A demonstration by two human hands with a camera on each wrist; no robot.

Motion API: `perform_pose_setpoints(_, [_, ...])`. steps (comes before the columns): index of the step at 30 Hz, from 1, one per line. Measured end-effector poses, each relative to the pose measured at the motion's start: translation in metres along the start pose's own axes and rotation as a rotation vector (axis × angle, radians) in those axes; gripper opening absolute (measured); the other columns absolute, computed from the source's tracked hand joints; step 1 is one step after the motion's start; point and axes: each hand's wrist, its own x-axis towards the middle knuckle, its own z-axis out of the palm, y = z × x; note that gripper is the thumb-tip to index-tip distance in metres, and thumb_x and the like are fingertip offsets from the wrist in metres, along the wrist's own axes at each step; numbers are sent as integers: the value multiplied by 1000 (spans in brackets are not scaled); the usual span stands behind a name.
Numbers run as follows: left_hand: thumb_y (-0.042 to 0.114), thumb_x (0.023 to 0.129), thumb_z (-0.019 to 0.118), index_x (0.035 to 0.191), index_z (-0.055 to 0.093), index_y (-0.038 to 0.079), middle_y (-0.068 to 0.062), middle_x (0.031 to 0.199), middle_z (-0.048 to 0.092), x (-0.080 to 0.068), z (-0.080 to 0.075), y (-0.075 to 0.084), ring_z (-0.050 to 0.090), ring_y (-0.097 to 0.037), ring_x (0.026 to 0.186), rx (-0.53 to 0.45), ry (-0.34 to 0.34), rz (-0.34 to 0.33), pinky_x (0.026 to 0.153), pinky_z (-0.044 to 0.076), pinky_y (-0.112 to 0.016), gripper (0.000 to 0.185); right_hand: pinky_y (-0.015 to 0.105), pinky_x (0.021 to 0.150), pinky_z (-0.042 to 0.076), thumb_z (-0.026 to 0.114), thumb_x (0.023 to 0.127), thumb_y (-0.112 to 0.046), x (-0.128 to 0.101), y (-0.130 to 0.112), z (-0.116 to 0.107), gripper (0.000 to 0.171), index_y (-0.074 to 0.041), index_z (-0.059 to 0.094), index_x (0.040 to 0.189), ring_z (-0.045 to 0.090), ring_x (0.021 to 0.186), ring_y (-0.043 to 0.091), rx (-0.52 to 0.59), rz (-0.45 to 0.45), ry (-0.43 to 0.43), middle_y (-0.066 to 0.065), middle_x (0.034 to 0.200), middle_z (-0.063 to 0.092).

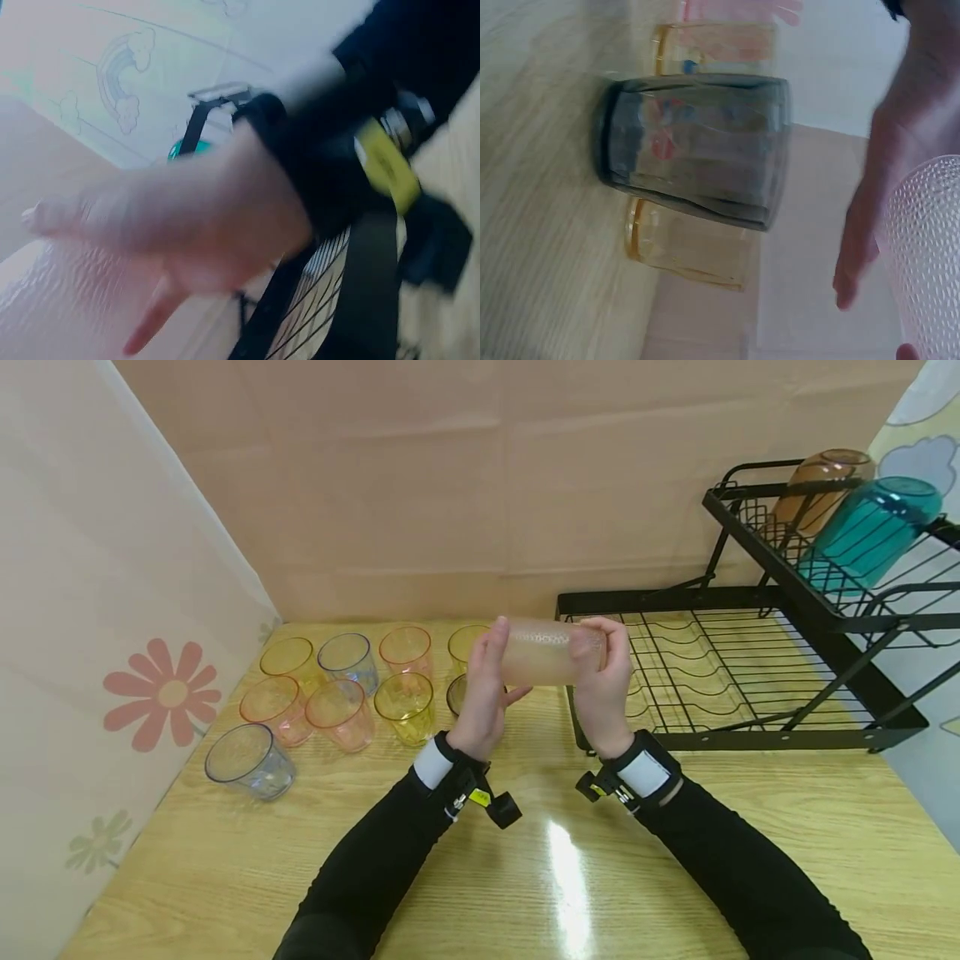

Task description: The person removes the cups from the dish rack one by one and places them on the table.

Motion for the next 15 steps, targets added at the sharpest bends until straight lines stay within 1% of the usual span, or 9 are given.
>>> perform_pose_setpoints(2, [48, 92, 56, 132, 51, 11, -9, 122, 54, 0, 2, -1, 51, -26, 113, -61, 50, -10, 86, 47, -50, 54, 31, 65, 44, 64, 84, -62, -4, 3, 2, 64, -6, 52, 112, 51, 87, 19, -16, 1, -13, 3, 106, 54])
perform_pose_setpoints(4, [46, 92, 59, 121, 60, 10, -8, 111, 59, -1, 4, -1, 56, -23, 102, -110, 99, -14, 78, 50, -43, 46, 30, 64, 45, 63, 85, -62, -8, 5, 3, 68, -2, 50, 115, 51, 88, 21, -27, 0, -33, 2, 108, 53])
perform_pose_setpoints(6, [43, 91, 63, 113, 65, 10, -5, 105, 59, -3, 5, -1, 57, -21, 95, -146, 145, -21, 72, 50, -37, 39, 28, 61, 46, 60, 86, -63, -12, 6, 3, 74, 2, 47, 118, 52, 86, 23, -50, -16, -64, 4, 110, 52])
perform_pose_setpoints(8, [39, 91, 65, 106, 66, 9, -4, 101, 59, -6, 4, 0, 58, -19, 91, -174, 170, -22, 68, 50, -33, 34, 26, 59, 47, 58, 88, -62, -15, 6, 3, 75, 5, 45, 119, 53, 85, 25, -79, -46, -103, 8, 112, 52])
perform_pose_setpoints(10, [36, 91, 66, 103, 65, 8, -4, 98, 59, -9, 1, 2, 58, -18, 87, -175, 171, -14, 67, 50, -31, 31, 25, 60, 47, 55, 92, -57, -17, 3, 1, 71, 8, 45, 120, 53, 84, 25, -111, -96, -147, 12, 113, 53])
perform_pose_setpoints(11, [35, 91, 65, 103, 64, 8, -4, 98, 59, -10, -1, 3, 58, -17, 87, -162, 165, -5, 67, 50, -30, 30, 24, 62, 47, 54, 94, -55, -17, 2, 0, 69, 8, 45, 119, 53, 86, 25, -133, -135, -181, 15, 114, 53])
perform_pose_setpoints(13, [34, 91, 64, 105, 64, 7, -4, 97, 59, -14, -6, 6, 58, -17, 85, -116, 144, 20, 68, 50, -30, 30, 26, 72, 47, 51, 96, -51, -16, -2, -4, 62, 8, 47, 117, 53, 93, 25, -192, -221, -265, 19, 114, 53])
perform_pose_setpoints(15, [32, 92, 62, 110, 63, 5, -5, 98, 59, -18, -14, 10, 58, -17, 86, -42, 116, 48, 70, 49, -30, 33, 29, 78, 44, 49, 98, -49, -13, -7, -9, 58, 7, 50, 116, 52, 98, 25, -262, -320, -368, 20, 113, 54])
